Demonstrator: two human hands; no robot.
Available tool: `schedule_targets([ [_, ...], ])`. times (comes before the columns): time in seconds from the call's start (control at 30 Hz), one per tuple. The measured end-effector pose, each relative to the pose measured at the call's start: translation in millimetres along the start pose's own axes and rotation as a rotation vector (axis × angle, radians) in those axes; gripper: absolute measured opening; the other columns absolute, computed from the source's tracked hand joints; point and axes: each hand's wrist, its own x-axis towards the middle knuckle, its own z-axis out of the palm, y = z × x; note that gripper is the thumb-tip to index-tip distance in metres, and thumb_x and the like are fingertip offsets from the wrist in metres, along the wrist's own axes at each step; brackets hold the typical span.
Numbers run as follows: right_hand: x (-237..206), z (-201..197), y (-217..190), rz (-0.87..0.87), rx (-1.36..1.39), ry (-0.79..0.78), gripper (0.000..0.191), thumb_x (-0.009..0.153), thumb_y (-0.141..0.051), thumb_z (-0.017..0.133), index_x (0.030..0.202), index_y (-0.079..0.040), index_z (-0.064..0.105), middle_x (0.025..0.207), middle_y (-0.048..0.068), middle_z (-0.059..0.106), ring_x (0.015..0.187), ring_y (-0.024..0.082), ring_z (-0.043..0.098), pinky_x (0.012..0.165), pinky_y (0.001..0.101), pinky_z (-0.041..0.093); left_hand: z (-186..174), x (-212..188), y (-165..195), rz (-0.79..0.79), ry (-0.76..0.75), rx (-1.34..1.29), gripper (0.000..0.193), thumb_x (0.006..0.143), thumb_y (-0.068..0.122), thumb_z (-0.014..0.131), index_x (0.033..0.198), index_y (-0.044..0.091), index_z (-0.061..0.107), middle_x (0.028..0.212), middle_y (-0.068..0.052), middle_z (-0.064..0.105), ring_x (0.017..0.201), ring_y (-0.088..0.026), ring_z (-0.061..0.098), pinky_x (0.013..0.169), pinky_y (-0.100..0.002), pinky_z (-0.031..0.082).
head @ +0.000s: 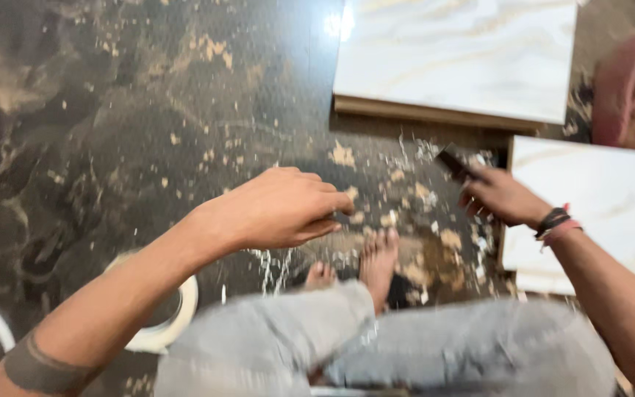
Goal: The person sits on the floor and applies white edge banding tape to the edges of laminated boards, pressing the tape along the edge and trimming it with a handheld edge trimmer. They handle several boards one at a time, aligning the tape and running the trimmer along the edges, then set finished boards aside.
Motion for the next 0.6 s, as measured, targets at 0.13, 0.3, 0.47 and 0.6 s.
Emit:
schedule_targets([
  [0.13,103,-32,-58,-0.17,-0.243,-0.143,0.031,0.099,-0.027,0.049,0.121,-0.013,0.064,0.089,0.006,0.075,0.079,0.018,0.07,0.072,0.0357,0.056,-27,96,-113,-0.147,-0.248,0.107,0.026,0.097,0.031,0.061,0.115,0.014,0.068,0.101,-0.011,0.074,0.096,-0.032,0.07,0.083,-0.048,0.055],
  [0.3,144,-133,-147,-0.441,-0.248,0.114,0.028,0.098,-0.023,0.049,0.115,-0.006,0.064,0.089,0.009,0.072,0.082,0.022,0.068,0.075,0.0373,0.054,-95,157,-203,-0.22,-0.044,0.471,0.02,0.098,0.024,0.06,0.109,0.009,0.066,0.107,-0.013,0.074,0.103,-0.035,0.069,0.088,-0.05,0.055],
  [0.47,29,-229,-187,-0.326,-0.213,0.158,0.033,0.097,-0.03,0.051,0.121,-0.011,0.063,0.087,0.013,0.074,0.078,0.027,0.073,0.073,0.0385,0.057,-156,98,-200,-0.257,-0.084,0.198,0.045,0.084,0.019,0.067,0.127,0.01,0.059,0.106,-0.016,0.072,0.096,-0.037,0.07,0.079,-0.051,0.056],
  [0.6,-107,-242,-284,-0.433,-0.324,0.37,0.042,0.094,-0.035,0.055,0.127,-0.011,0.062,0.089,0.022,0.073,0.08,0.039,0.072,0.072,0.0481,0.056,-180,0,-123,-0.509,-0.052,0.177,0.03,0.089,0.021,0.066,0.113,0.008,0.056,0.104,-0.017,0.066,0.1,-0.037,0.066,0.084,-0.052,0.053],
])
